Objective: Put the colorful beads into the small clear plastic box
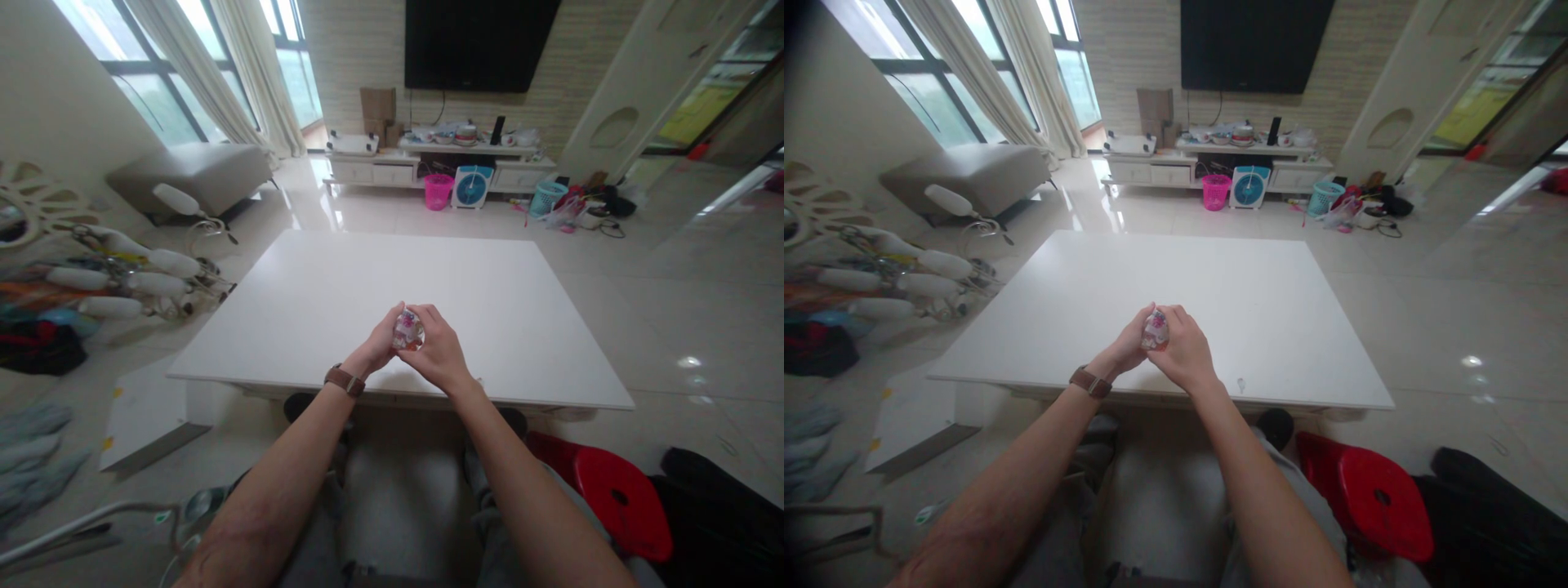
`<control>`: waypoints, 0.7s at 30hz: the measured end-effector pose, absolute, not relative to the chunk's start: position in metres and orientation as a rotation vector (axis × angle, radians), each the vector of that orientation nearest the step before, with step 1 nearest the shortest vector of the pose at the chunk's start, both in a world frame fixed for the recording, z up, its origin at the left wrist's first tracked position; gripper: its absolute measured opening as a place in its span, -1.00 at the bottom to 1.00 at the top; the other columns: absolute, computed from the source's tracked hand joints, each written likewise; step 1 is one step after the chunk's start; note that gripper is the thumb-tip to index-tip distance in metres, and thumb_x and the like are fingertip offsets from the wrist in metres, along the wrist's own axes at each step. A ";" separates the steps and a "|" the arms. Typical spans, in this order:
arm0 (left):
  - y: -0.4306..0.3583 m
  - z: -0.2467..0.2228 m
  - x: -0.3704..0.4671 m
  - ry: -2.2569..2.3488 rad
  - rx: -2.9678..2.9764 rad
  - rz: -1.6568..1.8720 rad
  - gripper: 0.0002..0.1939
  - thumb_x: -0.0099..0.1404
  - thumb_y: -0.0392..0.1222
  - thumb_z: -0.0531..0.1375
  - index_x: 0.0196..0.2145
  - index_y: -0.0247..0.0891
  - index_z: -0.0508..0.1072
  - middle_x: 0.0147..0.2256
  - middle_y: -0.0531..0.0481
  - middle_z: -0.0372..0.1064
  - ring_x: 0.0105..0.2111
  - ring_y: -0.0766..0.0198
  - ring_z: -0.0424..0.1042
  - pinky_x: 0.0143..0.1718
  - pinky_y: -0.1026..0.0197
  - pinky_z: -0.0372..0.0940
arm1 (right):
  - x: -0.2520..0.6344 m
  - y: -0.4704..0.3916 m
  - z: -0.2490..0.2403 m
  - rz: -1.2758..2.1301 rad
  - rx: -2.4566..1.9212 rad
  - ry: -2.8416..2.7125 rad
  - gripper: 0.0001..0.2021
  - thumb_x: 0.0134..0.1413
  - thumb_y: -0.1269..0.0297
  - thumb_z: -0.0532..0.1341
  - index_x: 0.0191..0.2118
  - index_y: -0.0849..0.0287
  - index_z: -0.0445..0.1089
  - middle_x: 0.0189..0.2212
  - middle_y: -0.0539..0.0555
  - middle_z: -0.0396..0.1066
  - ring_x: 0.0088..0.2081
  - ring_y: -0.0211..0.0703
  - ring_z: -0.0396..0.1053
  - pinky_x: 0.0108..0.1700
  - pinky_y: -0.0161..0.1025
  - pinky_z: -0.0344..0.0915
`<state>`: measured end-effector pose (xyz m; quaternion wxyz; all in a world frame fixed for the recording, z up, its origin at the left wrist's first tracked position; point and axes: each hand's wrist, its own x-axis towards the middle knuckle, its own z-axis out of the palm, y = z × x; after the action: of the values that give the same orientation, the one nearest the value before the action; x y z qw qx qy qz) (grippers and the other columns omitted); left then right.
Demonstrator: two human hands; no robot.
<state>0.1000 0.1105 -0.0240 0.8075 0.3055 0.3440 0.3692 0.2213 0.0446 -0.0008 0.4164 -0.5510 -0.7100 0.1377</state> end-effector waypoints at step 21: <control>0.110 -0.023 0.107 0.804 0.624 0.875 -0.64 0.44 0.01 0.13 -0.37 -0.34 0.44 -0.53 0.02 0.42 -0.58 0.35 0.40 -0.54 0.33 0.28 | 0.220 0.046 -0.004 0.311 -1.422 -1.820 -0.38 -0.10 0.42 0.33 0.16 0.14 0.30 0.04 0.17 0.37 0.04 0.08 0.32 0.12 0.01 0.31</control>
<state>0.1068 0.1098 -0.0226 0.7832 0.2893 0.3723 0.4054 0.2201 0.0462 -0.0039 0.3944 -0.5608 -0.7176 0.1224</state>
